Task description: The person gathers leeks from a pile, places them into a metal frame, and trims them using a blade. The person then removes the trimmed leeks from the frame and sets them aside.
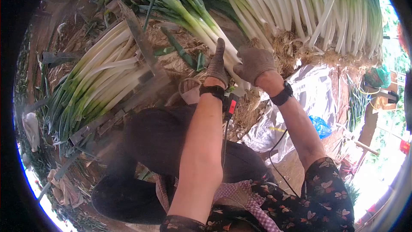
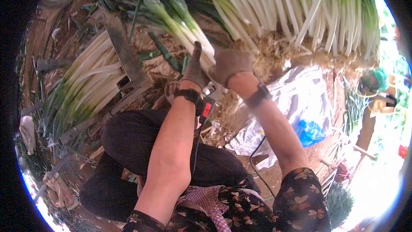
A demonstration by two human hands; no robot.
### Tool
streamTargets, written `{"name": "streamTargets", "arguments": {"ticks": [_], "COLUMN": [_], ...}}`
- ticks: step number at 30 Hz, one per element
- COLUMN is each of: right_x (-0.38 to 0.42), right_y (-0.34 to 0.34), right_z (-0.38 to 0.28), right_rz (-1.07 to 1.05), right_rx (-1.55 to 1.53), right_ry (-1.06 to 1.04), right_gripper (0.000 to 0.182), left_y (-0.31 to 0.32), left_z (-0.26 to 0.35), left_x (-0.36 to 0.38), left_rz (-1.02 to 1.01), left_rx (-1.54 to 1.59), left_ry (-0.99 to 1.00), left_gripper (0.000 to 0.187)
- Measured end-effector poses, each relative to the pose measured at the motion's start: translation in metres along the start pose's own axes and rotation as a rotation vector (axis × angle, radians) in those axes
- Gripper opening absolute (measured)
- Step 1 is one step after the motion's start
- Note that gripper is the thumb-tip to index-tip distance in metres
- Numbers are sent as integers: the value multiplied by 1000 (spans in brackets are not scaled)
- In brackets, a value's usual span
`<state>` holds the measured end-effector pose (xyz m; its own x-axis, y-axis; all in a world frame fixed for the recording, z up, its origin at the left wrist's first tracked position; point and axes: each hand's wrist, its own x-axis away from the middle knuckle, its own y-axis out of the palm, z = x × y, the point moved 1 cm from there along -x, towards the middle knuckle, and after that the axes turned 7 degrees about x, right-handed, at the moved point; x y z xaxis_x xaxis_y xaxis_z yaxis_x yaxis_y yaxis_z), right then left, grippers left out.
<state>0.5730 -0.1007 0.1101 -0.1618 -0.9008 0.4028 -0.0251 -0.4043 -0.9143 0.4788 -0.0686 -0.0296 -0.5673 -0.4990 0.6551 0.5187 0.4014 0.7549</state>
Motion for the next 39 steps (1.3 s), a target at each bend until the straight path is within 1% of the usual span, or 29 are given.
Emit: {"name": "streamTargets", "arguments": {"ticks": [1,2,4,8,10,12,13,14,16,17,18,19,20,22,23,24,26,27,28,30,31,33,34,36,37,39], "right_x": [0,2,16,80,103,104,103,95,73,62,50,44,48,72,86,94,105,100,90,57,38,11,10,25,42,70], "right_y": [1,1,1,10,12,-13,-25,-21,-3,5,13,15,14,3,-18,-27,-37,-40,-33,-9,4,24,23,23,19,11], "right_z": [0,1,8,33,58,58,53,47,35,36,36,31,32,38,39,40,41,35,28,18,14,9,9,14,21,32], "right_rz": [34,31,3,-43,-40,-4,58,64,366,371,296,217,216,-79,-251,-252,-260,-96,-94,454,458,275,279,201,195,19], "right_rx": [-36,-37,-132,-204,-145,-163,-400,-400,-263,-264,-114,33,28,148,69,69,-121,-235,-235,-228,-232,-47,-46,-210,-209,-207], "right_ry": [-6,-6,-22,-47,-89,174,170,179,-124,-126,-150,-173,-180,-264,-295,-295,-363,-303,-297,-139,-144,-20,-27,-125,-120,-194], "right_gripper": [31,31,26,26,30,29,26,26,24,24,22,21,21,20,23,23,27,26,26,26,26,30,30,28,28,27], "left_y": [0,2,6,0,0,-14,-18,-5,13,11,5,7,11,12,19,23,23,24,26,30,26,14,16,12,12,19], "left_z": [2,2,2,-3,-1,0,-2,-2,2,5,4,3,3,4,6,6,4,1,-1,-1,0,-1,3,3,1,3], "left_x": [2,2,0,-4,-4,-20,-26,-15,8,-1,-6,2,9,9,17,20,17,15,16,19,14,1,-1,-2,0,7], "left_rz": [50,52,-5,25,-35,-51,-64,-70,6,-12,-13,22,58,82,86,88,93,97,94,81,82,-44,-46,143,146,91], "left_rx": [-37,-36,-254,-192,-159,-154,-147,-152,-160,-102,-105,-192,-278,-231,-270,-310,-265,-217,-221,-227,-229,-105,-103,-226,-224,-340], "left_ry": [1,-1,76,88,100,76,56,50,109,-3,6,108,209,171,169,166,130,96,91,148,155,52,60,74,66,84], "left_gripper": [70,70,82,82,83,83,83,83,77,72,72,72,72,71,72,74,76,78,78,85,85,87,87,88,88,88]}}
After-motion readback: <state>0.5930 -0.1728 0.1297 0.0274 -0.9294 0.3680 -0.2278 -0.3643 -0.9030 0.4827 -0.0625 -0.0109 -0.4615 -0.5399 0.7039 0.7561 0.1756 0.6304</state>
